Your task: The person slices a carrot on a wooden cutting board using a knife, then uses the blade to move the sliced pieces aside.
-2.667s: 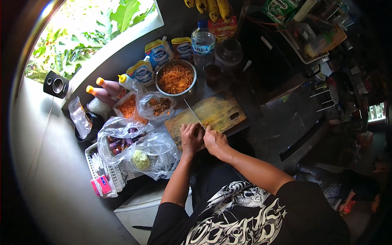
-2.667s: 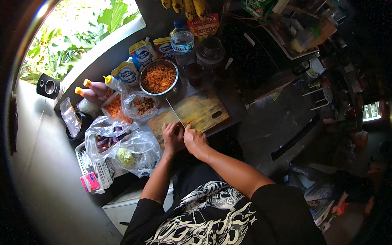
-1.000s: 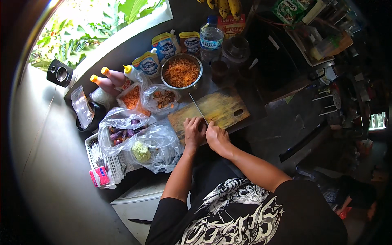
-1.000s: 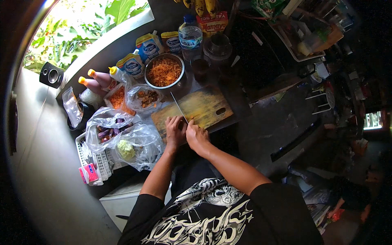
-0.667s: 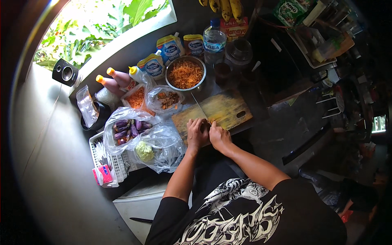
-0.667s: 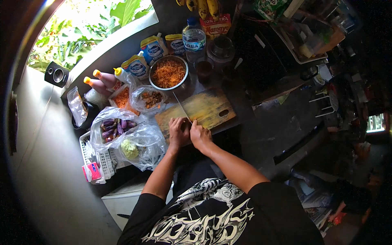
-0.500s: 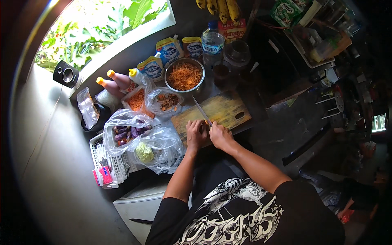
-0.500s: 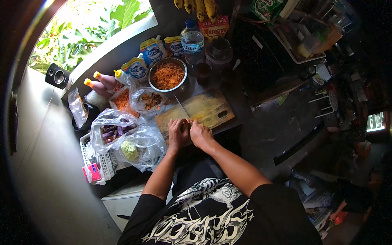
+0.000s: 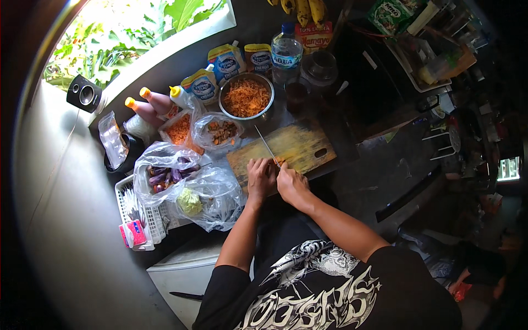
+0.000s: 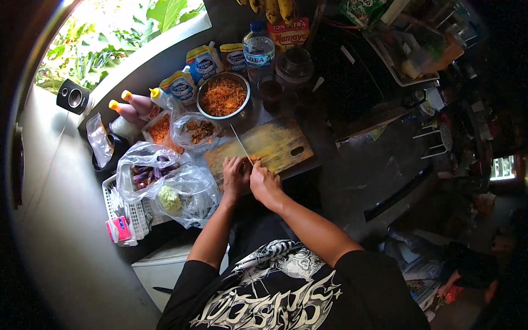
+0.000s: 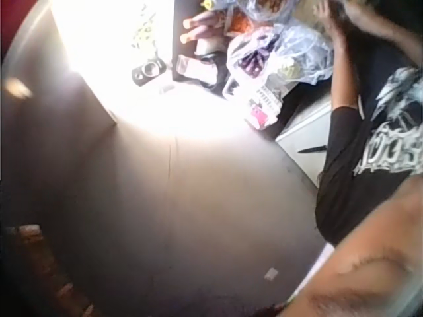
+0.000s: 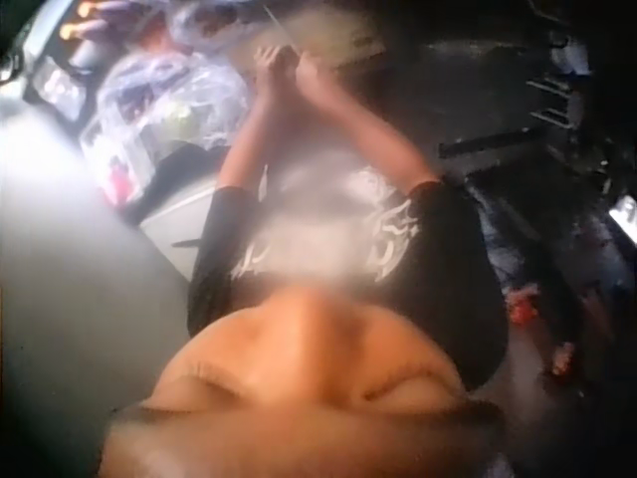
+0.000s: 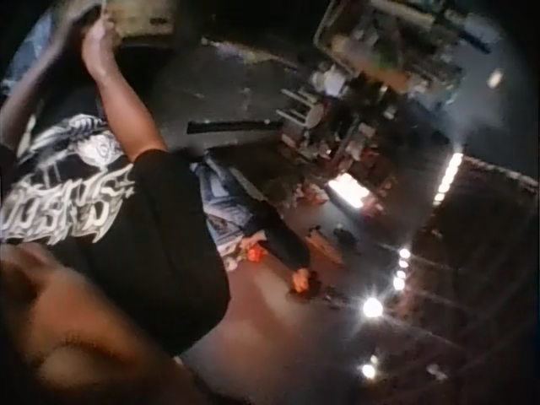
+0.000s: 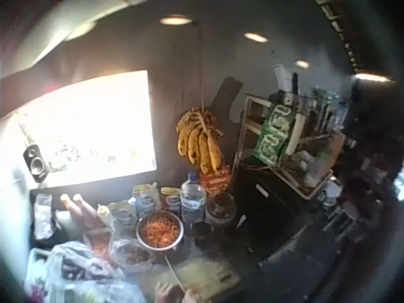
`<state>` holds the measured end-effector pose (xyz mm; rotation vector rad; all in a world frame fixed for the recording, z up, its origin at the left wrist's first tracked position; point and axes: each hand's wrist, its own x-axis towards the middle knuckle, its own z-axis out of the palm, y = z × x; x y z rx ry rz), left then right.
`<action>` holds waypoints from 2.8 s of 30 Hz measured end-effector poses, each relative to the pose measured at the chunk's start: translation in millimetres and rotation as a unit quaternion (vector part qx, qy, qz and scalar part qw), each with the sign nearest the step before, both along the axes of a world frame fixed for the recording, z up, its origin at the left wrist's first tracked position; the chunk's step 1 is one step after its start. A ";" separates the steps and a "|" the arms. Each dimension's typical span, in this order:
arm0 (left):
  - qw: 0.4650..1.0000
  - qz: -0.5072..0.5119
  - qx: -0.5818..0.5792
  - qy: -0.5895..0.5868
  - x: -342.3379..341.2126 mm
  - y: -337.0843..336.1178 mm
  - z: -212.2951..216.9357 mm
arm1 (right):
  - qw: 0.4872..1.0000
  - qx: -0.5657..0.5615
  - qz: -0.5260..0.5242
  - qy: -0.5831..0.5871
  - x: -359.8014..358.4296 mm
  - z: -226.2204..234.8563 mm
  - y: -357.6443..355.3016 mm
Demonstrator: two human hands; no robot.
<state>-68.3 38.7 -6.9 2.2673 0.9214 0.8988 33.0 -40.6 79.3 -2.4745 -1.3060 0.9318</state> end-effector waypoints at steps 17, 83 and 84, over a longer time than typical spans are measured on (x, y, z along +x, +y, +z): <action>1.000 -0.007 -0.002 -0.008 1.3 0.6 6.4 | 0.998 0.025 0.024 -0.049 -4.2 -10.3 -0.8; 1.000 -0.004 0.001 -0.002 -0.8 -0.9 3.4 | 0.995 0.048 0.061 -0.069 -8.0 -7.8 -8.3; 1.000 -0.004 0.000 -0.001 -0.4 -0.6 5.0 | 0.995 0.049 0.060 -0.070 -8.1 -9.1 -8.1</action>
